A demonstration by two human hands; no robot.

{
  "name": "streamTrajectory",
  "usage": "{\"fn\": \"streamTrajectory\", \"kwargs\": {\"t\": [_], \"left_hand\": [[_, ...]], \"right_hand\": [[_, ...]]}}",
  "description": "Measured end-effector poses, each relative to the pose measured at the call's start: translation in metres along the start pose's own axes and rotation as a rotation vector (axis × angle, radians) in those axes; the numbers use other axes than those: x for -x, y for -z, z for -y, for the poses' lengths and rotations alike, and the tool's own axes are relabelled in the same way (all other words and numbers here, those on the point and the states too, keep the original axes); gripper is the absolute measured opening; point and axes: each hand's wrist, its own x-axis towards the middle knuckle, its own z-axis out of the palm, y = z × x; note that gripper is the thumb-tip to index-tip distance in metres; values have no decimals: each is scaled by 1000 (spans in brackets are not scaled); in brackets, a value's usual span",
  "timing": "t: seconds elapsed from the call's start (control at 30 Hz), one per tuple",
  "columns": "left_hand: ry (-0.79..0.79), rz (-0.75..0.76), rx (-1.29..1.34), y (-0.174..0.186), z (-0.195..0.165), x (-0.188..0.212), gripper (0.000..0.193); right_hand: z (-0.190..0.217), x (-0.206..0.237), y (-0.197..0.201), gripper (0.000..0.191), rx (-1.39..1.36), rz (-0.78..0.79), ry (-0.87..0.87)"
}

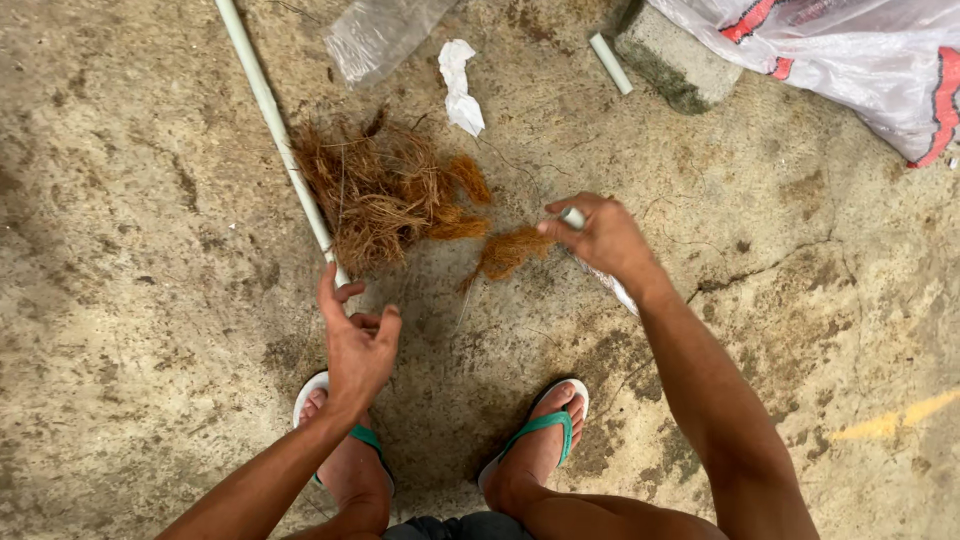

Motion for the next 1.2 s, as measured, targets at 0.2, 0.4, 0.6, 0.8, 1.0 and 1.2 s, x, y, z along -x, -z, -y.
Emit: {"fn": "streamTrajectory", "kwargs": {"t": [0.2, 0.4, 0.6, 0.8, 1.0, 1.2], "left_hand": [[-252, -279, -468, 22, 11, -28, 46], [-50, -26, -730, 43, -28, -68, 55], [425, 222, -384, 60, -49, -45, 69], [328, -40, 72, 92, -46, -33, 41], [235, 79, -138, 106, -83, -1, 32], [153, 382, -386, 79, -107, 30, 37]], "right_hand": [[-24, 7, -43, 50, 270, -184, 284], [-21, 18, -44, 17, -174, -50, 186], [-26, 44, -22, 10, -514, -35, 276], [-30, 56, -10, 18, -448, -184, 81], [-9, 56, -3, 20, -511, -226, 229], [13, 55, 1, 23, -533, -175, 185]]}}
